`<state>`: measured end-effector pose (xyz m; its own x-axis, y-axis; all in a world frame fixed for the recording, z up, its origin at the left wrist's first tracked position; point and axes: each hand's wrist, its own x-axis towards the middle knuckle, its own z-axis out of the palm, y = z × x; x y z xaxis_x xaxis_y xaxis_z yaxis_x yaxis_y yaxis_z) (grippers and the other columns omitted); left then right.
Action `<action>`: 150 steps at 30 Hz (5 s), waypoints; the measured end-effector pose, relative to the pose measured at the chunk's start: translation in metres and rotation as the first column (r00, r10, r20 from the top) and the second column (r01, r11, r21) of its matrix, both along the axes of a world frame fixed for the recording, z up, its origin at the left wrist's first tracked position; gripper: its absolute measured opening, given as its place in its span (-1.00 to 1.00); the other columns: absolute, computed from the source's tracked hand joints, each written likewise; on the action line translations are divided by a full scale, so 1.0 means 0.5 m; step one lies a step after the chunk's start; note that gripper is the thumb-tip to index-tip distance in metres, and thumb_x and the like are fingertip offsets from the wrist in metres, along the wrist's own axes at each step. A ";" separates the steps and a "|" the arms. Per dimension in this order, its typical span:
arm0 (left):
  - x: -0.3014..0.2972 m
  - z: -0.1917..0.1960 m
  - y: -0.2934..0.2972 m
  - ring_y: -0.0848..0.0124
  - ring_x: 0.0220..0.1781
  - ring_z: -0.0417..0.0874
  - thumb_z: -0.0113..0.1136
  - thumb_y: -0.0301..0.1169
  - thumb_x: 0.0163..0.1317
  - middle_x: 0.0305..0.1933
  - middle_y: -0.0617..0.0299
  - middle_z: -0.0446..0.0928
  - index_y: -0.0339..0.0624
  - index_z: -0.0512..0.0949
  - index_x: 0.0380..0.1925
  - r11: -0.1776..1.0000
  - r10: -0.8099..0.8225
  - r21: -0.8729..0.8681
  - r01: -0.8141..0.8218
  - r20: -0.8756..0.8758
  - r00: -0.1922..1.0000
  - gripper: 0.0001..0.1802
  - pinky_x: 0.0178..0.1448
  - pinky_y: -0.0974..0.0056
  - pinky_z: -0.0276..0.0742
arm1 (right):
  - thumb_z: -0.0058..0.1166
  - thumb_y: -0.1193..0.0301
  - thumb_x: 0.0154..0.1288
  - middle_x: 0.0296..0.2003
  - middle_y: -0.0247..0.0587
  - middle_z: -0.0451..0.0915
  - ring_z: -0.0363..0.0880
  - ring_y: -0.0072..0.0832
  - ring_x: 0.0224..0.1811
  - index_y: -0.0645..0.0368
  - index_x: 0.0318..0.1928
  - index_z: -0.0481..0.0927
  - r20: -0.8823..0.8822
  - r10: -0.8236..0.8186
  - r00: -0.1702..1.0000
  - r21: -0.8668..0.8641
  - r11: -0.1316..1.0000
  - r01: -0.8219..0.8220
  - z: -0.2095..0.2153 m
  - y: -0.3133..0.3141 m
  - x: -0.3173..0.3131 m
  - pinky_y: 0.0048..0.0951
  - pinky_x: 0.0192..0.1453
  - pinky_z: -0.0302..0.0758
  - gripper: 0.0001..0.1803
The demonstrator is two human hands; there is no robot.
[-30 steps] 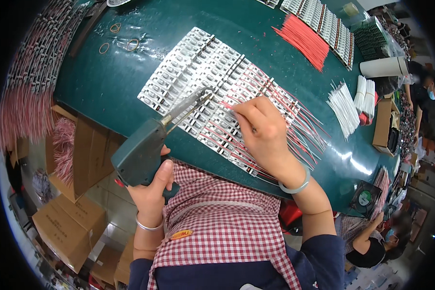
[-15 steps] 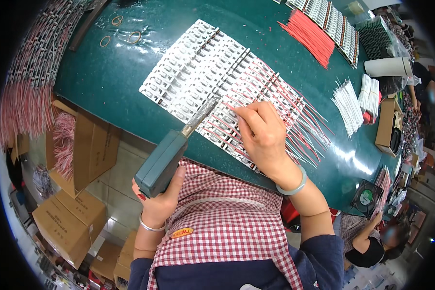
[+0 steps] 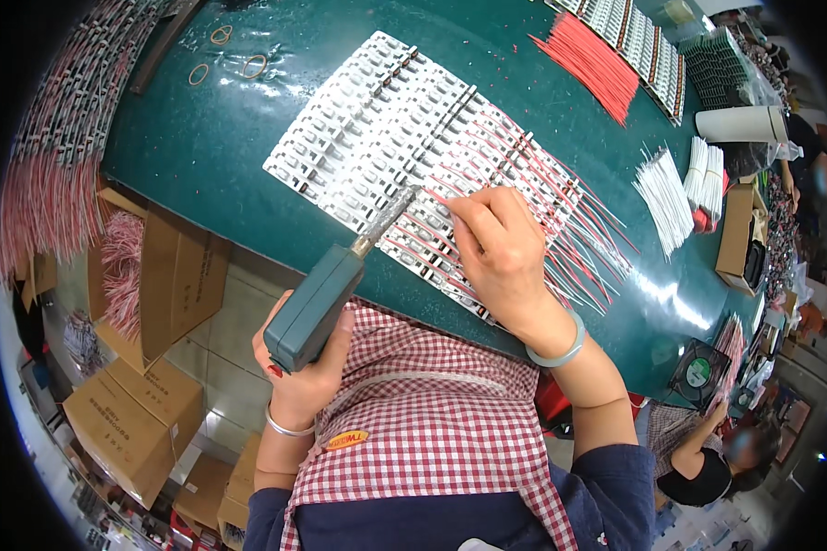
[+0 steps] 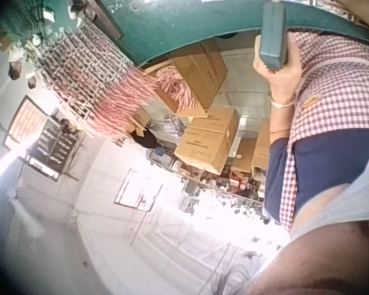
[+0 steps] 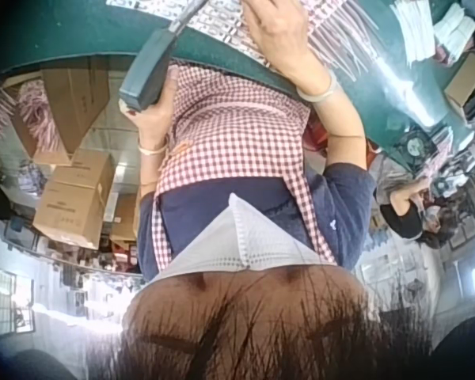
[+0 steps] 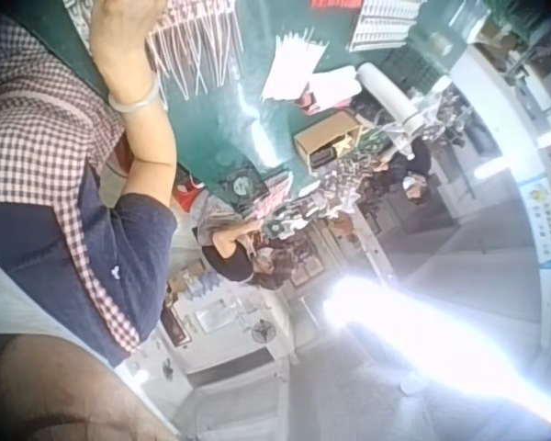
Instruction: The person uses a soldering iron to attach red and white wires to a white plastic grid fixture. They repeatedly pick up individual wires, place them into slots on the grid, and apply heat with the soldering iron. The person works methodically across the fixture, handling the wires and tool with both hands.
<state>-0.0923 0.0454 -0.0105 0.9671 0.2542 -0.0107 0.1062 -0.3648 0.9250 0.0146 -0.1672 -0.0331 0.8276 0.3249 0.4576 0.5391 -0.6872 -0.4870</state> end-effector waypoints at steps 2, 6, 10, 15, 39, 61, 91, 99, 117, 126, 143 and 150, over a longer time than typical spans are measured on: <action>-0.003 -0.002 -0.001 0.39 -0.39 0.67 0.37 -0.58 0.02 -0.34 0.11 0.64 -0.40 0.64 -0.29 0.999 0.029 -0.019 -0.029 0.002 1.000 -0.79 -0.28 0.38 0.56 | 0.25 0.69 0.01 -0.39 -0.19 0.52 0.53 -0.28 -0.38 0.20 -0.27 0.62 0.001 0.002 1.000 0.000 1.000 -0.002 0.000 -0.001 0.000 -0.32 -0.33 0.48 -0.76; -0.005 -0.002 -0.001 0.38 -0.38 0.68 0.36 -0.60 0.02 -0.32 0.09 0.65 -0.41 0.65 -0.27 0.999 0.035 -0.023 -0.035 0.005 0.999 -0.78 -0.27 0.37 0.56 | 0.25 0.70 0.02 -0.39 -0.18 0.52 0.53 -0.28 -0.38 0.20 -0.27 0.62 -0.001 0.002 1.000 0.000 1.000 -0.002 0.000 -0.002 0.000 -0.33 -0.33 0.48 -0.77; -0.004 -0.011 -0.002 0.38 -0.38 0.68 0.35 -0.62 0.02 -0.32 0.08 0.65 -0.42 0.65 -0.27 1.000 0.010 -0.021 -0.009 0.038 0.999 -0.78 -0.27 0.37 0.57 | 0.25 0.71 0.01 -0.40 -0.19 0.52 0.53 -0.28 -0.38 0.21 -0.27 0.63 0.005 0.005 1.000 0.011 1.000 -0.005 0.001 0.001 0.000 -0.32 -0.33 0.48 -0.76; 0.000 -0.006 -0.004 0.37 -0.38 0.68 0.35 -0.62 0.02 -0.32 0.08 0.65 -0.42 0.65 -0.30 1.000 -0.013 0.013 0.013 0.031 0.999 -0.80 -0.29 0.37 0.56 | 0.25 0.71 0.00 -0.40 -0.19 0.52 0.53 -0.28 -0.37 0.21 -0.27 0.63 0.018 0.002 1.000 0.000 1.000 -0.002 -0.002 -0.002 0.001 -0.31 -0.33 0.47 -0.75; -0.038 -0.018 0.013 0.45 -0.29 0.70 0.40 -0.57 0.06 -0.26 0.12 0.71 -0.41 0.65 -0.20 0.976 0.182 -0.124 -0.178 0.023 0.983 -0.73 -0.18 0.37 0.60 | 0.20 0.70 0.03 -0.35 -0.16 0.54 0.56 -0.27 -0.32 0.25 -0.22 0.66 -0.151 -0.082 0.985 -0.158 0.986 0.058 0.111 -0.082 -0.058 -0.32 -0.27 0.52 -0.75; -0.026 -0.024 0.007 0.42 -0.34 0.69 0.38 -0.60 0.02 -0.30 0.12 0.67 -0.39 0.65 -0.29 0.989 0.096 -0.122 -0.088 0.061 0.994 -0.79 -0.24 0.39 0.57 | 0.24 0.68 0.05 -0.38 -0.17 0.54 0.55 -0.27 -0.36 0.23 -0.26 0.64 -0.022 -0.021 1.000 -0.025 0.999 0.020 -0.001 0.029 -0.021 -0.31 -0.31 0.49 -0.80; -0.014 -0.010 0.003 0.51 -0.63 0.42 0.17 -0.64 0.12 -0.13 -0.05 0.59 -0.48 0.45 0.01 0.809 0.236 -0.556 -0.193 0.006 0.972 -0.60 -0.60 0.47 0.31 | 0.20 0.65 0.03 -0.36 -0.22 0.50 0.51 -0.28 -0.30 0.22 -0.28 0.62 -0.007 -0.002 1.000 -0.057 0.998 0.002 -0.009 0.028 -0.022 -0.30 -0.31 0.53 -0.81; 0.017 -0.018 0.053 0.55 -0.54 0.33 0.08 -0.53 0.15 0.06 -0.12 0.47 -0.52 0.36 0.06 0.216 0.068 -0.964 -0.152 -0.140 0.988 -0.54 -0.56 0.49 0.34 | 0.21 0.66 0.02 -0.38 -0.23 0.52 0.54 -0.27 -0.28 0.20 -0.30 0.64 0.028 -0.045 0.999 0.056 0.997 0.044 0.063 -0.016 0.005 -0.31 -0.27 0.51 -0.81; 0.048 -0.021 0.028 0.49 -0.49 0.39 0.12 -0.57 0.14 0.03 -0.10 0.43 -0.48 0.37 0.02 -0.013 -0.077 -0.975 -0.223 -0.222 0.972 -0.59 -0.53 0.44 0.42 | 0.30 0.63 -0.03 -0.12 -0.15 0.55 0.51 -0.14 -0.03 0.21 -0.10 0.62 0.160 -0.459 0.874 -0.181 0.857 0.483 0.043 -0.386 0.093 -0.23 0.03 0.50 -0.61; 0.070 0.024 -0.001 0.50 -0.52 0.38 0.10 -0.60 0.10 -0.03 -0.13 0.48 -0.50 0.43 -0.04 0.113 -0.101 -0.980 -0.165 -0.177 0.979 -0.62 -0.54 0.45 0.40 | 0.21 0.61 0.06 -0.34 -0.19 0.57 0.55 -0.18 -0.23 0.19 -0.31 0.62 0.320 -0.534 0.783 -0.181 0.777 0.603 -0.030 -0.446 0.064 -0.22 -0.16 0.49 -0.86; 0.055 0.023 0.015 0.52 -0.52 0.37 0.09 -0.60 0.09 -0.03 -0.11 0.49 -0.49 0.45 -0.05 0.067 -0.002 -0.978 -0.197 -0.198 0.980 -0.63 -0.55 0.48 0.37 | 0.07 0.61 0.08 -0.35 -0.15 0.52 0.57 -0.22 -0.27 0.21 -0.30 0.61 0.203 -0.115 0.972 -0.520 0.829 0.206 0.179 -0.307 0.151 -0.28 -0.24 0.51 -0.85; 0.063 0.026 0.024 0.53 -0.55 0.35 0.13 -0.59 0.08 -0.02 -0.13 0.48 -0.52 0.43 -0.05 0.067 0.010 -0.980 -0.187 -0.187 0.982 -0.61 -0.57 0.49 0.35 | 0.27 0.53 -0.11 -0.40 -0.20 0.59 0.61 -0.33 -0.26 0.15 -0.49 0.68 -0.037 0.024 0.999 -0.883 0.467 -0.043 0.139 -0.159 0.226 -0.38 -0.31 0.52 -0.92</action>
<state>-0.0606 0.0576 0.0023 0.9025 0.0162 -0.4304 0.1747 0.8996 0.4003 0.1273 -0.2466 0.0362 0.8111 0.5757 -0.1034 0.5702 -0.7386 0.3597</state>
